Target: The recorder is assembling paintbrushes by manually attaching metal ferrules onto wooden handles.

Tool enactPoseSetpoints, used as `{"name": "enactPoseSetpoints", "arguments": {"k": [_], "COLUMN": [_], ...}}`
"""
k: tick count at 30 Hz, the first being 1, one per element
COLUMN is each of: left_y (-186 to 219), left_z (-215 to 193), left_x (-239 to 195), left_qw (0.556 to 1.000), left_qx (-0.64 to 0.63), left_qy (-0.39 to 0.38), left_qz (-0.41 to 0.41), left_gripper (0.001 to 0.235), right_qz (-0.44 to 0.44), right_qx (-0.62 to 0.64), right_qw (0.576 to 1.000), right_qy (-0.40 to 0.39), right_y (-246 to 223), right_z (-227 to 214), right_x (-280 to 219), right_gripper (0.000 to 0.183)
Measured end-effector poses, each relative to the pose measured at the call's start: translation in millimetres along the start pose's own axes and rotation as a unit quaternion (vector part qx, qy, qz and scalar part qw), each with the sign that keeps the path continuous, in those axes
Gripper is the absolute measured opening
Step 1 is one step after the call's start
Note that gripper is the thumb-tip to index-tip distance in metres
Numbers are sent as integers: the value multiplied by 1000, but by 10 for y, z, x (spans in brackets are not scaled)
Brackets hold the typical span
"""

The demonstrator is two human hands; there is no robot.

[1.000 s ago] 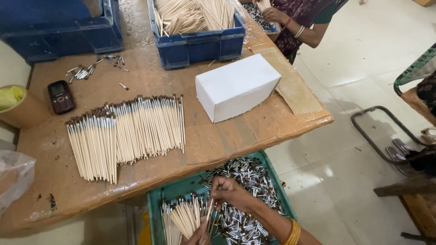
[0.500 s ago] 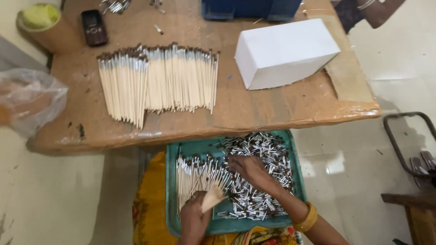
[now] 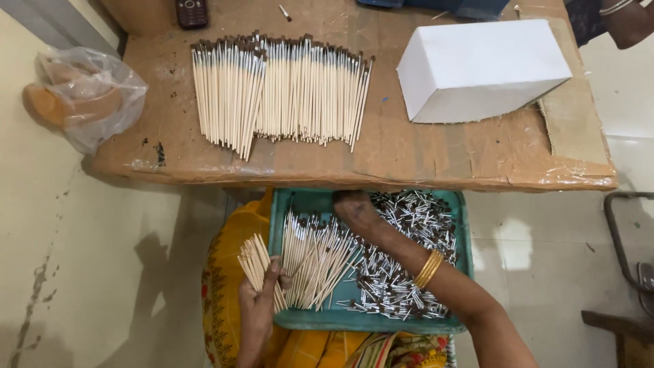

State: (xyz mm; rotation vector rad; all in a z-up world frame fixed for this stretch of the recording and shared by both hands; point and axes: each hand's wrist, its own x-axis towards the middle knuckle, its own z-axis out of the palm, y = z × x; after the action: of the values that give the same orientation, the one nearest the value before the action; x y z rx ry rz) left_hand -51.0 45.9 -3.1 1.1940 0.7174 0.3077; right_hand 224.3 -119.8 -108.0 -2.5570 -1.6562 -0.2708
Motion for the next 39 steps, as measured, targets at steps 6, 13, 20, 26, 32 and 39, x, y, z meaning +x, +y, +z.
{"name": "enactPoseSetpoints", "arguments": {"k": [6, 13, 20, 26, 32, 39], "left_y": [-57, 115, 261, -45, 3, 27], "left_z": [211, 596, 700, 585, 651, 659], "left_x": [59, 31, -30, 25, 26, 50], "left_qw": [994, 946, 936, 903, 925, 851], "left_qx": [-56, -211, -208, -260, -227, 369], "left_qy": [-91, -182, -186, -196, -191, -100], "left_qz": [-14, -166, -216, -280, -239, 359], "left_gripper": [27, 18, 23, 23, 18, 34], "right_qz": [208, 307, 281, 256, 217, 318], "right_qx": [494, 810, 847, 870, 830, 820], "right_qw": [844, 497, 449, 421, 513, 469], "right_qy": [-31, 47, 33, 14, 16, 77], "right_y": [-176, -427, -409, -360, -307, -523], "right_z": [-1109, -1253, -1326, -1336, -1308, -864], "right_x": [-7, -415, -459, -499, -477, -418], "right_gripper": [14, 12, 10, 9, 11, 18]}}
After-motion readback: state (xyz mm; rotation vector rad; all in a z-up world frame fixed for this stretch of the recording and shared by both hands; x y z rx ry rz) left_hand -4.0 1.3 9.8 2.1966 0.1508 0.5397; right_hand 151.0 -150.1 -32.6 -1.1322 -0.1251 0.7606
